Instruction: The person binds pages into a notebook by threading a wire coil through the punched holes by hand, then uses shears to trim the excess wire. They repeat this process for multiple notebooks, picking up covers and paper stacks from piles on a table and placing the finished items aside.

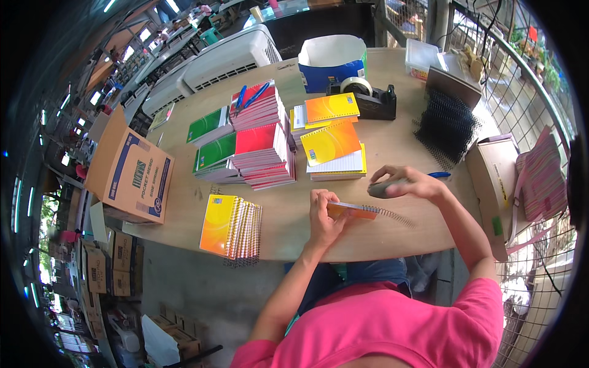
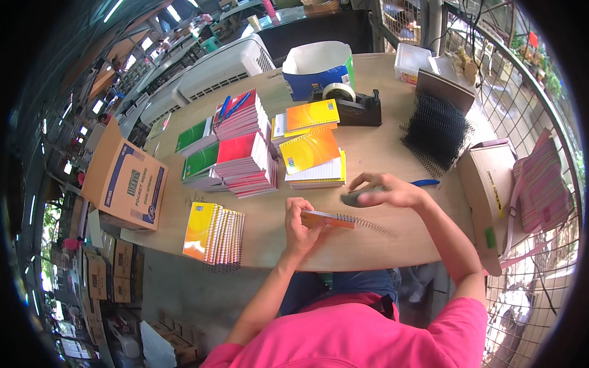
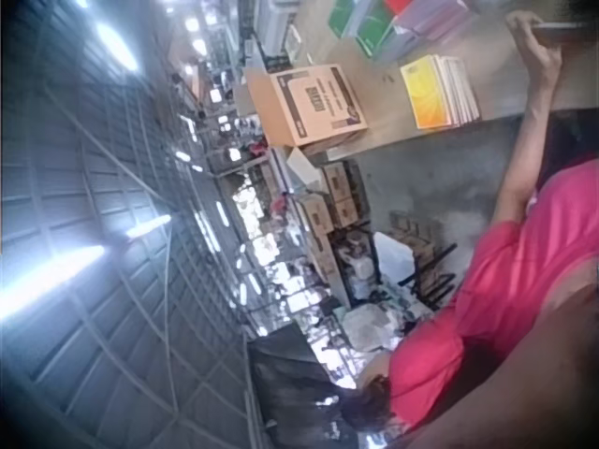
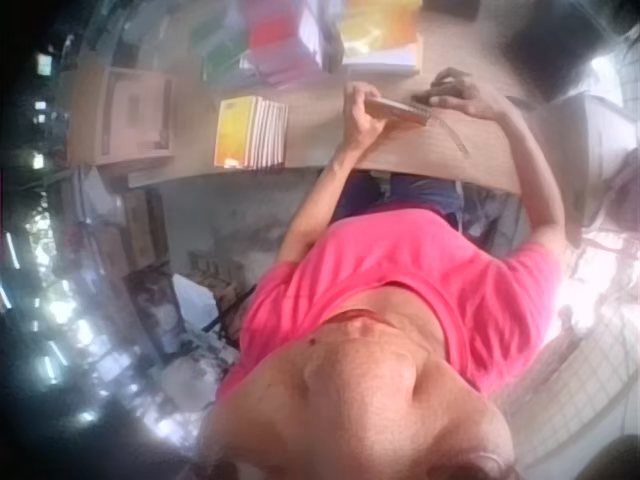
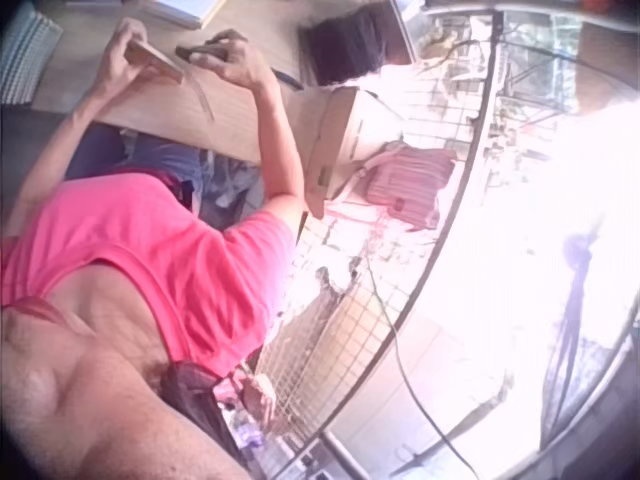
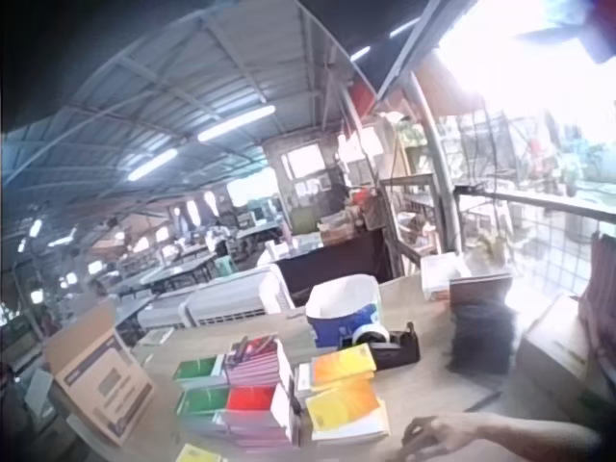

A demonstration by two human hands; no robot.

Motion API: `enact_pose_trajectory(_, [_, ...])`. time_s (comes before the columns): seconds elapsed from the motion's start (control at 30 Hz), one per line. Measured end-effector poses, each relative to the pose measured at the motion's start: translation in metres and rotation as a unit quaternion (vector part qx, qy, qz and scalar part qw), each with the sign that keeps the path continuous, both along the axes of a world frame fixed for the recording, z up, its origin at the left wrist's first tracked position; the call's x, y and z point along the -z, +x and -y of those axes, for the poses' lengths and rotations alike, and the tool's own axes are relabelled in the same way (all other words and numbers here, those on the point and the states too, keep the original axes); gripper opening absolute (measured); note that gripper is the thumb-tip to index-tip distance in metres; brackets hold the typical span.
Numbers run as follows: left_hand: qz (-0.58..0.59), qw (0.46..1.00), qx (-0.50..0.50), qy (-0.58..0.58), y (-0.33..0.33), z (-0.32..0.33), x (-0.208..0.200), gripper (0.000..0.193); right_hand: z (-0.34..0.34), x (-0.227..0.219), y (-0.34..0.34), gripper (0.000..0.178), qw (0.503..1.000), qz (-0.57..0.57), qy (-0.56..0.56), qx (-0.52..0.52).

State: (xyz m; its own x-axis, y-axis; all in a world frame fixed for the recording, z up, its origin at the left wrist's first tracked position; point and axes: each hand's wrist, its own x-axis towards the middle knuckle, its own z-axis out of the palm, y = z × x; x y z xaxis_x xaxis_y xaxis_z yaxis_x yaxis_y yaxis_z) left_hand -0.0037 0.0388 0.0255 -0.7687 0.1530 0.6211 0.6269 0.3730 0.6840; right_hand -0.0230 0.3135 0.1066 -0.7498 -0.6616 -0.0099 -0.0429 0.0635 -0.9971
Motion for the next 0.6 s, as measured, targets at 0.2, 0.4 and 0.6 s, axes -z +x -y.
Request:
enact_pose_trajectory(0.2, [0.01,1.0,0.008,0.005,-0.001,-0.008,0.002,0.052,-0.006,0.005,-0.01,0.041,0.996,-0.088,-0.019,0.027])
enact_pose_trajectory(0.4, [0.002,1.0,0.024,0.011,-0.002,-0.015,0.001,0.054,-0.005,0.015,-0.013,0.046,1.0,-0.018,-0.015,-0.01])
enact_pose_trajectory(0.6, [0.018,0.999,0.031,0.022,-0.002,-0.017,0.004,0.057,0.006,0.007,-0.01,0.043,0.986,-0.106,0.13,0.005])
